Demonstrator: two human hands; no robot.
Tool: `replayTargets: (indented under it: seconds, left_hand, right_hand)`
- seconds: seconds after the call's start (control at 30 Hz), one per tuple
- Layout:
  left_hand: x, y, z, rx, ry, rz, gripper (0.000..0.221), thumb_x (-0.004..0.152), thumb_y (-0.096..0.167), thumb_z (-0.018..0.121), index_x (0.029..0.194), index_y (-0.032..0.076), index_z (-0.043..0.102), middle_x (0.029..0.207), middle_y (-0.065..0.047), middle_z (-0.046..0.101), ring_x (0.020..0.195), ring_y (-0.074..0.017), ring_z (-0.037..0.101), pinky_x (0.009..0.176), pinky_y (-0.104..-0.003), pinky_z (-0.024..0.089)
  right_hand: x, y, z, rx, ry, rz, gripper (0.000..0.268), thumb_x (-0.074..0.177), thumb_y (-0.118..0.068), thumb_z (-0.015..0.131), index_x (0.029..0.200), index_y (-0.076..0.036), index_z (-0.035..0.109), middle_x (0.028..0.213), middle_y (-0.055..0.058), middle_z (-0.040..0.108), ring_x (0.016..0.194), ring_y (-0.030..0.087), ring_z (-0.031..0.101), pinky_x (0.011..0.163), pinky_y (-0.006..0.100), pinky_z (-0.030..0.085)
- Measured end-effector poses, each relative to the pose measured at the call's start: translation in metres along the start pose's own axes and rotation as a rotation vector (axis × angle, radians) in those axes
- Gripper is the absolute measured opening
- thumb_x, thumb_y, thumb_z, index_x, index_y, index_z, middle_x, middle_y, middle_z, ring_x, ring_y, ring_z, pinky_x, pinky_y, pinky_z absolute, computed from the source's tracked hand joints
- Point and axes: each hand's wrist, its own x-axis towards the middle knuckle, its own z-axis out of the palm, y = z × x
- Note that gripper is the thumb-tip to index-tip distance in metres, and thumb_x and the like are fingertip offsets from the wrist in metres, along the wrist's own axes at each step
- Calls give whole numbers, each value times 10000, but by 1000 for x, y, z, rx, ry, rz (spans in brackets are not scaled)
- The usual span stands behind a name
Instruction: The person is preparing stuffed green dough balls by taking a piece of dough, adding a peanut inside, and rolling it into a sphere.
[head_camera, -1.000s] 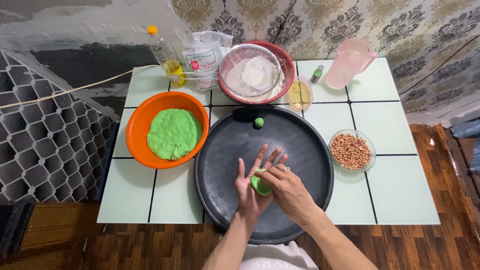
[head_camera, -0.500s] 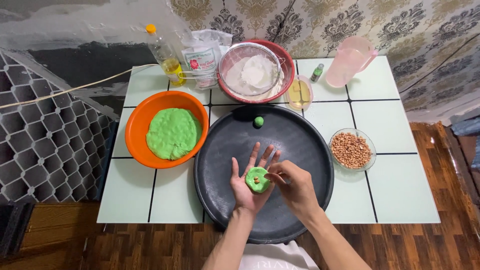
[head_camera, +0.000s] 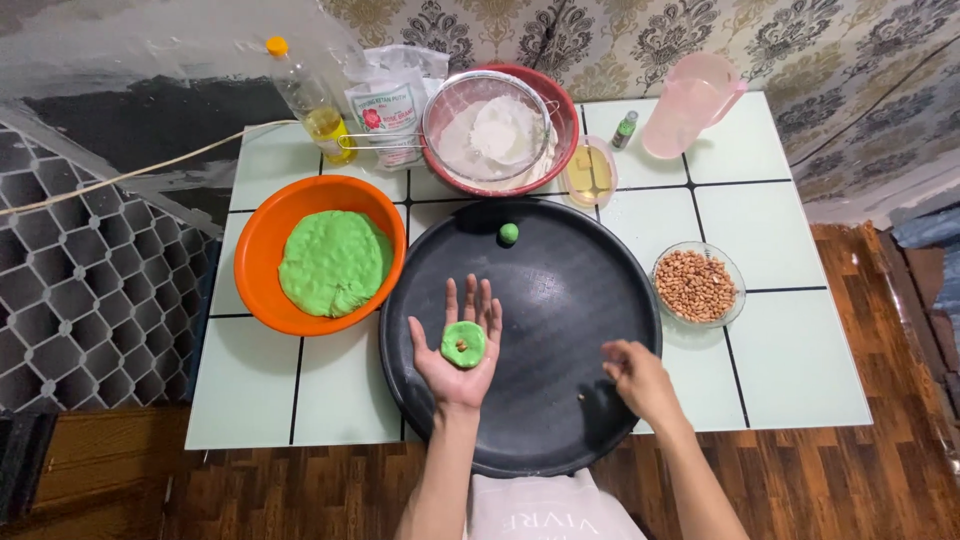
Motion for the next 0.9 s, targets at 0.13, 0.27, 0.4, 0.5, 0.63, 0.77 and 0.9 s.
replayTargets:
  seconds: [0.13, 0.27, 0.4, 0.5, 0.63, 0.77, 0.9]
  left_hand:
    - [5, -3, -8, -19, -43, -49, 709, 906, 594, 616, 1467, 166, 547, 1518, -146, 531, 1415, -347, 493, 1121, -520, 439]
    - [4, -11, -14, -7, -104, -112, 688, 919, 549, 623, 1475, 151, 544, 1495, -180, 541, 1391, -371, 498, 1076, -519, 464]
    - [2, -15, -13, 11, -103, -137, 691, 923, 552, 619, 1482, 155, 537, 1496, -177, 537, 1382, -378, 503, 1082, -521, 457]
    - [0, -17, -10, 38, -82, -147, 689, 926, 560, 607, 1476, 149, 544, 1487, -182, 546, 1372, -385, 512, 1065, -521, 467]
    - [-1, -18, -9, 84, -86, -138, 698, 918, 556, 606, 1481, 148, 538, 1489, -185, 546, 1372, -385, 513, 1075, -516, 461]
    - [-6, -20, -1, 163, -86, -96, 696, 931, 556, 572, 1491, 146, 519, 1486, -193, 546, 1392, -384, 498, 1122, -524, 418]
    - [-6, -28, -5, 244, -140, -96, 739, 950, 575, 513, 1544, 140, 454, 1532, -197, 498, 1437, -390, 446, 1156, -531, 385]
  right_hand:
    - [-15, 57, 37, -457, -242, -242, 374, 895, -116, 671, 1264, -166, 710, 1293, 190, 607, 1148, 432, 625, 993, 506, 479]
    - [-12, 70, 77, -595, -211, -475, 498, 918, 77, 509, 1388, -55, 609, 1476, 167, 544, 1314, 406, 493, 1065, 500, 459]
    - [-7, 76, 95, -664, -114, -624, 427, 863, 97, 481, 1241, 21, 665, 1285, 176, 598, 1052, 375, 563, 937, 431, 492]
    - [-2, 77, 102, -660, -117, -584, 363, 834, 110, 532, 1098, -43, 731, 986, 65, 617, 907, 300, 550, 744, 418, 527]
    - [-14, 7, 86, -361, -91, -298, 201, 912, -34, 601, 1032, -107, 745, 956, 33, 661, 815, 230, 619, 719, 379, 517]
    - [-41, -109, 45, 171, 96, -352, 164, 886, -34, 720, 1003, -43, 833, 988, 32, 765, 823, 108, 730, 751, 208, 606]
    - [-56, -150, 34, 165, -50, -730, 322, 883, 101, 681, 1146, -63, 764, 1101, 76, 737, 934, 168, 735, 694, 255, 575]
